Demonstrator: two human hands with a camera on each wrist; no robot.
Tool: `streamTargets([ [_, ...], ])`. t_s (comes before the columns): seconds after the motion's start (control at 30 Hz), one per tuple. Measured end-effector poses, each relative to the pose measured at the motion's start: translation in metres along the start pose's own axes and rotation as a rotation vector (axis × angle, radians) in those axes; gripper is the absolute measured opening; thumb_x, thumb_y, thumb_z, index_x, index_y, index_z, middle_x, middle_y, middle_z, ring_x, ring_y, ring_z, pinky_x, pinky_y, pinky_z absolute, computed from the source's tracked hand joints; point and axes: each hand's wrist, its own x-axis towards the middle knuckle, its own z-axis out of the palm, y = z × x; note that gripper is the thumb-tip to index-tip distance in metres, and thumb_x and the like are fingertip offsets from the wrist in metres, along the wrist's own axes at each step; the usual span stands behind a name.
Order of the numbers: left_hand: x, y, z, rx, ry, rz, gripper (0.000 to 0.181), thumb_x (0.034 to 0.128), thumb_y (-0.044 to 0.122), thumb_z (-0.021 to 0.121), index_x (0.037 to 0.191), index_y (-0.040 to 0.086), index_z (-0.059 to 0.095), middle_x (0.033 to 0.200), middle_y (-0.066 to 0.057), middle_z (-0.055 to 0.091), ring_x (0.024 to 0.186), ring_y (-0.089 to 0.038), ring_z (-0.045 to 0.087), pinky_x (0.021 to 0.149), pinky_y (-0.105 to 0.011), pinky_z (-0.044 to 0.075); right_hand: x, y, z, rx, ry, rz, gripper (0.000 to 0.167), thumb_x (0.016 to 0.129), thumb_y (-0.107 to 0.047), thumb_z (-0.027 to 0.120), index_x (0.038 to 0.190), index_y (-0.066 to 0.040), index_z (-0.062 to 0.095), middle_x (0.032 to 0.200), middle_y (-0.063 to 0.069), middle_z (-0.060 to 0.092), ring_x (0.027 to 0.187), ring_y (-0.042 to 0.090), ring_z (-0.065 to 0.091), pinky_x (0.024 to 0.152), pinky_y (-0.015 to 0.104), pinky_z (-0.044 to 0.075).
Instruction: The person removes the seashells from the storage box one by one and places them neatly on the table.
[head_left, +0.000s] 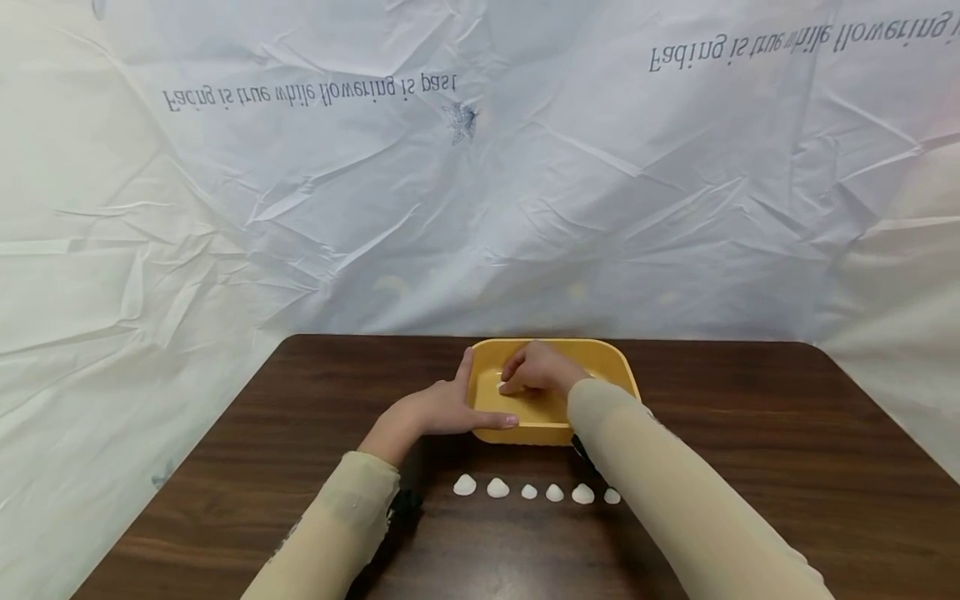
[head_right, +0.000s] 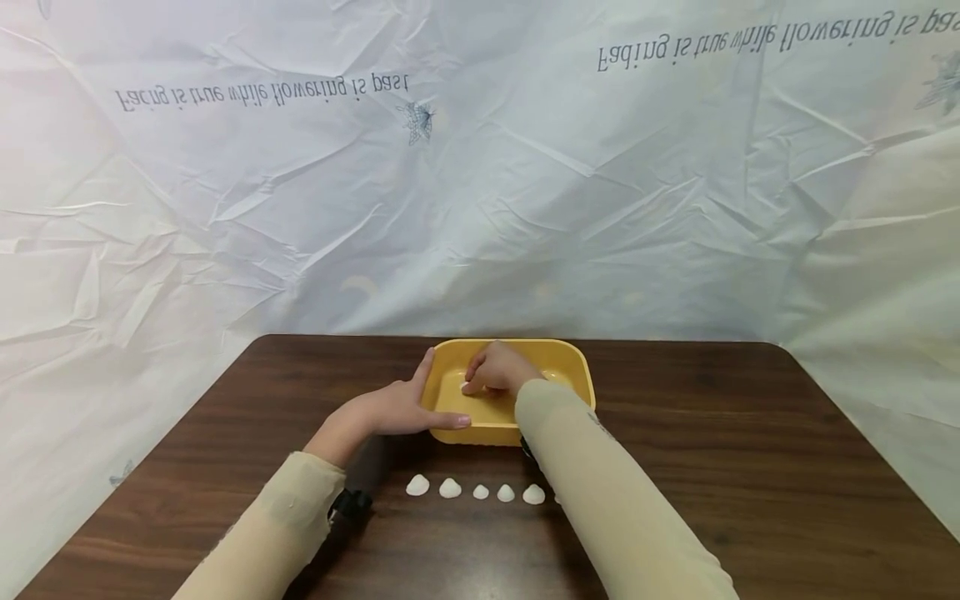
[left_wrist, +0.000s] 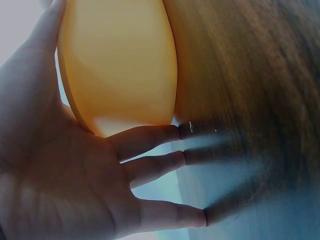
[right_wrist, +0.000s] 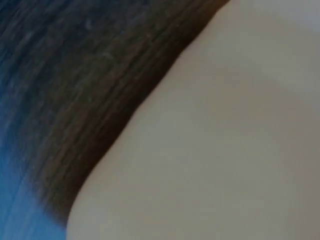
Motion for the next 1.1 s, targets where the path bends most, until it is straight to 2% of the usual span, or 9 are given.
streamTargets([
  [0.2, 0.001, -0.001, 0.0, -0.01, -0.004, 0.006, 0.144, 0.0775, 0.084, 0.074, 0.17, 0.024, -0.019, 0.151, -0.026, 0.057, 0.131, -0.031, 0.061, 0.111, -0.048, 0.049, 0.005, 0.001, 0.005, -0.042, 0.039, -0.006, 0.009, 0.088, -0.013, 0.087, 0.09, -0.008, 0.081, 0.067, -0.003, 0.057, 0.063, 0.014, 0.052, 0.059, 0.025, 0.045],
  [0.43, 0.0, -0.002, 0.002, -0.003, -0.009, 0.003, 0.144, 0.0772, 0.086, 0.073, 0.17, 0.024, -0.019, 0.161, -0.026, 0.048, 0.143, -0.034, 0.056, 0.116, -0.05, 0.046, -0.004, -0.003, 0.005, -0.033, -0.011, 0.007, 0.017, 0.093, -0.017, 0.084, 0.108, -0.011, 0.08, 0.075, -0.003, 0.055, 0.067, 0.015, 0.05, 0.065, 0.026, 0.045],
  [0.6, -0.001, -0.002, 0.0, -0.007, -0.003, 0.001, 0.144, 0.0771, 0.086, 0.073, 0.17, 0.026, -0.02, 0.164, -0.026, 0.045, 0.146, -0.036, 0.053, 0.117, -0.051, 0.045, -0.007, -0.01, 0.006, -0.055, -0.025, -0.011, 0.023, 0.093, -0.022, 0.084, 0.114, -0.013, 0.081, 0.081, -0.003, 0.057, 0.071, 0.015, 0.049, 0.067, 0.026, 0.043],
  [0.7, -0.002, -0.002, 0.0, -0.014, -0.004, 0.001, 0.144, 0.0776, 0.085, 0.073, 0.17, 0.026, -0.02, 0.163, -0.027, 0.046, 0.145, -0.036, 0.054, 0.116, -0.051, 0.045, -0.006, -0.012, 0.007, -0.046, -0.03, -0.012, 0.02, 0.094, -0.019, 0.083, 0.112, -0.013, 0.081, 0.086, -0.002, 0.06, 0.072, 0.015, 0.049, 0.067, 0.025, 0.044],
  [0.97, -0.001, -0.001, 0.002, 0.001, -0.02, 0.001, 0.144, 0.077, 0.087, 0.072, 0.17, 0.024, -0.019, 0.161, -0.029, 0.048, 0.144, -0.037, 0.054, 0.115, -0.052, 0.046, 0.001, -0.006, 0.01, -0.073, -0.02, 0.024, 0.008, 0.094, -0.016, 0.082, 0.102, -0.014, 0.082, 0.081, -0.002, 0.059, 0.07, 0.016, 0.05, 0.064, 0.025, 0.044],
  [1.1, -0.001, 0.0, 0.003, -0.01, -0.013, 0.001, 0.145, 0.077, 0.086, 0.073, 0.17, 0.024, -0.019, 0.161, -0.028, 0.047, 0.143, -0.036, 0.055, 0.115, -0.051, 0.046, 0.002, -0.005, 0.009, -0.075, -0.037, 0.008, 0.006, 0.094, -0.017, 0.082, 0.099, -0.015, 0.081, 0.081, -0.002, 0.059, 0.071, 0.015, 0.049, 0.065, 0.025, 0.043],
])
